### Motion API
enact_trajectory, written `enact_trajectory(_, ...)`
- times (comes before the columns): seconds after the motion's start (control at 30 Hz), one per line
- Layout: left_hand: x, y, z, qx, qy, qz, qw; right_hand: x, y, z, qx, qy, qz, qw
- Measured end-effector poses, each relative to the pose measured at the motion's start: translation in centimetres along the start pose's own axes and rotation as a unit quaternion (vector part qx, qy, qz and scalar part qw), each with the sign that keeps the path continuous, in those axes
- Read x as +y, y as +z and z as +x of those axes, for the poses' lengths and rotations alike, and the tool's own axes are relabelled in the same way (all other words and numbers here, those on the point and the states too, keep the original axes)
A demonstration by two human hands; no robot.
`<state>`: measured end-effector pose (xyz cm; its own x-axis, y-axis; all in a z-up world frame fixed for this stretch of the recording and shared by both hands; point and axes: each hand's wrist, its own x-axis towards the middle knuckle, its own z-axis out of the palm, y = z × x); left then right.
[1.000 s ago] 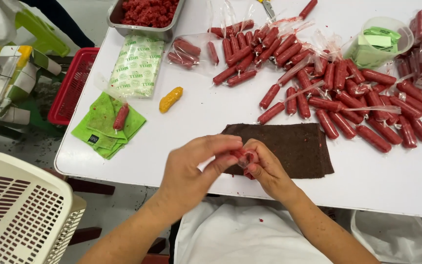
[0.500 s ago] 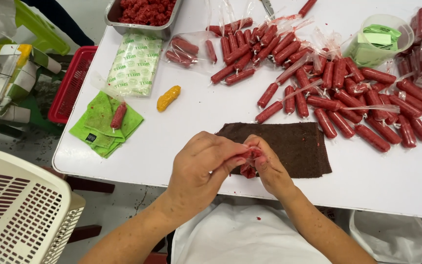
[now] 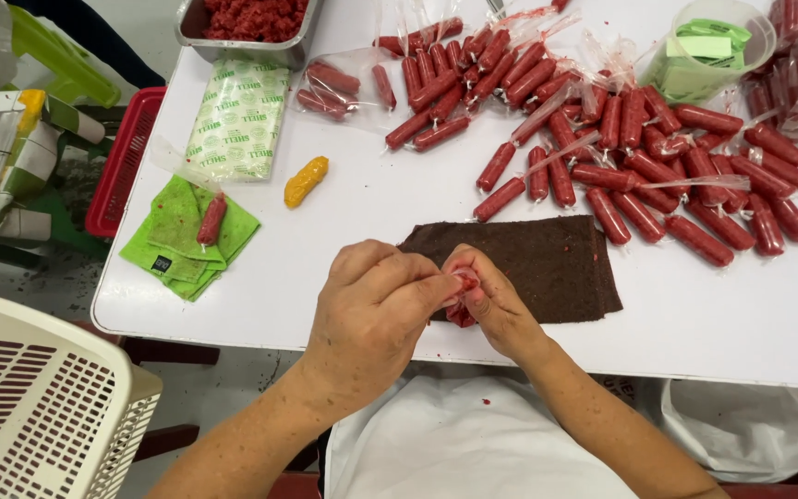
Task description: Manually inserting sausages into plastic sleeves and twisting the ends to seal them for packaging.
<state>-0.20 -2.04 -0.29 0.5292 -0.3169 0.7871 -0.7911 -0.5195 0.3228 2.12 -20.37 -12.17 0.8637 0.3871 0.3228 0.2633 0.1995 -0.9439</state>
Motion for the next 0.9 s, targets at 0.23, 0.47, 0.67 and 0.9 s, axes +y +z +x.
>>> enact_trajectory(0.23, -1.1, 0.6, 0.3, -0.049, 0.031, 0.042, 0.997, 1.2, 0.2, -0.4, -0.004, -0.004, 0.007, 1.0)
enact_trajectory(0.47, -1.4, -0.4, 3.0, -0.193, 0.083, 0.004, 0.978, -0.5, 0.4, -0.2, -0.03, 0.013, 0.058, 0.998)
enact_trajectory(0.67, -1.5, -1.4, 2.8, -0.175, 0.035, -0.111, 0.978, -1.0, 0.1, -0.1, -0.021, 0.037, 0.11, 0.993)
enact_trajectory(0.9, -2.0, 0.6, 1.7, -0.161, 0.1, 0.034, 0.981, -1.6, 0.1, 0.0, -0.04, 0.025, 0.097, 0.994)
